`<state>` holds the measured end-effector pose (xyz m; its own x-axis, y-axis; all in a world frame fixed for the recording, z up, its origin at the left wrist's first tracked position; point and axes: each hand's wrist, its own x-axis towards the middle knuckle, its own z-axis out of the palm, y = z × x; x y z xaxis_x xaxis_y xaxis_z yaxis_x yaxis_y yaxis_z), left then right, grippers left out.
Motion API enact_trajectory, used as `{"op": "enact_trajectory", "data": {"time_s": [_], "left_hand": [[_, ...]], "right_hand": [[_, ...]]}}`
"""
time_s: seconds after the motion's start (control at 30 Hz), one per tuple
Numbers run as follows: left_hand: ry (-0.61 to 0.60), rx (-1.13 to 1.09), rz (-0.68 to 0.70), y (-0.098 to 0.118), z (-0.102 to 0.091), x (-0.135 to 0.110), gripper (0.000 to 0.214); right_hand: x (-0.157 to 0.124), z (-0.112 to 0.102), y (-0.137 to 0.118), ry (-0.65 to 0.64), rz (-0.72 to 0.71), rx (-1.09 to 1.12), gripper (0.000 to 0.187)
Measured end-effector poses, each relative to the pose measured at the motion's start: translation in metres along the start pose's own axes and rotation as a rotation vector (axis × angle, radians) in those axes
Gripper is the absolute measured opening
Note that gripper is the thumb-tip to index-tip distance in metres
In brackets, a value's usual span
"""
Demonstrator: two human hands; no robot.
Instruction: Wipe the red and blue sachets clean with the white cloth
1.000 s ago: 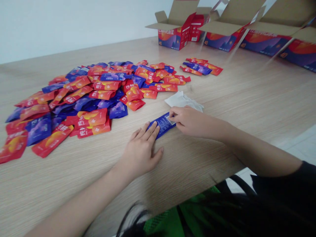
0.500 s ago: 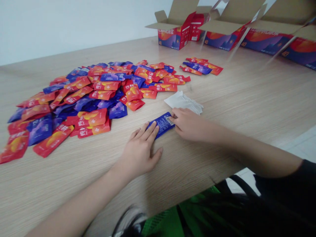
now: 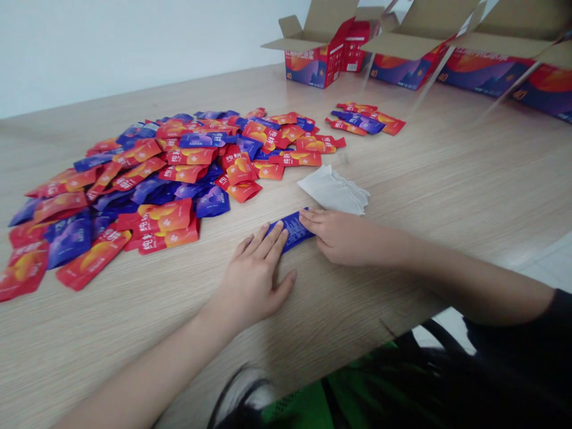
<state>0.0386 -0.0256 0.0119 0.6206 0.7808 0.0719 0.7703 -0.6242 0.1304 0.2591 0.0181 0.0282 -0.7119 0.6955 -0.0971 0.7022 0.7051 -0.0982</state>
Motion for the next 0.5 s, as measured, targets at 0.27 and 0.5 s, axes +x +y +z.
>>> {"op": "enact_trajectory", "data": {"time_s": [0.27, 0.5], "left_hand": [[0.012, -0.002, -0.005, 0.0012, -0.0013, 0.0009, 0.067], [0.025, 0.021, 0.01, -0.007, 0.0022, -0.0054, 0.064]], "right_hand": [[0.0017, -0.0021, -0.0052, -0.083, 0.022, -0.002, 0.058], [0.0003, -0.0034, -0.007, -0.054, 0.049, -0.025, 0.058]]}}
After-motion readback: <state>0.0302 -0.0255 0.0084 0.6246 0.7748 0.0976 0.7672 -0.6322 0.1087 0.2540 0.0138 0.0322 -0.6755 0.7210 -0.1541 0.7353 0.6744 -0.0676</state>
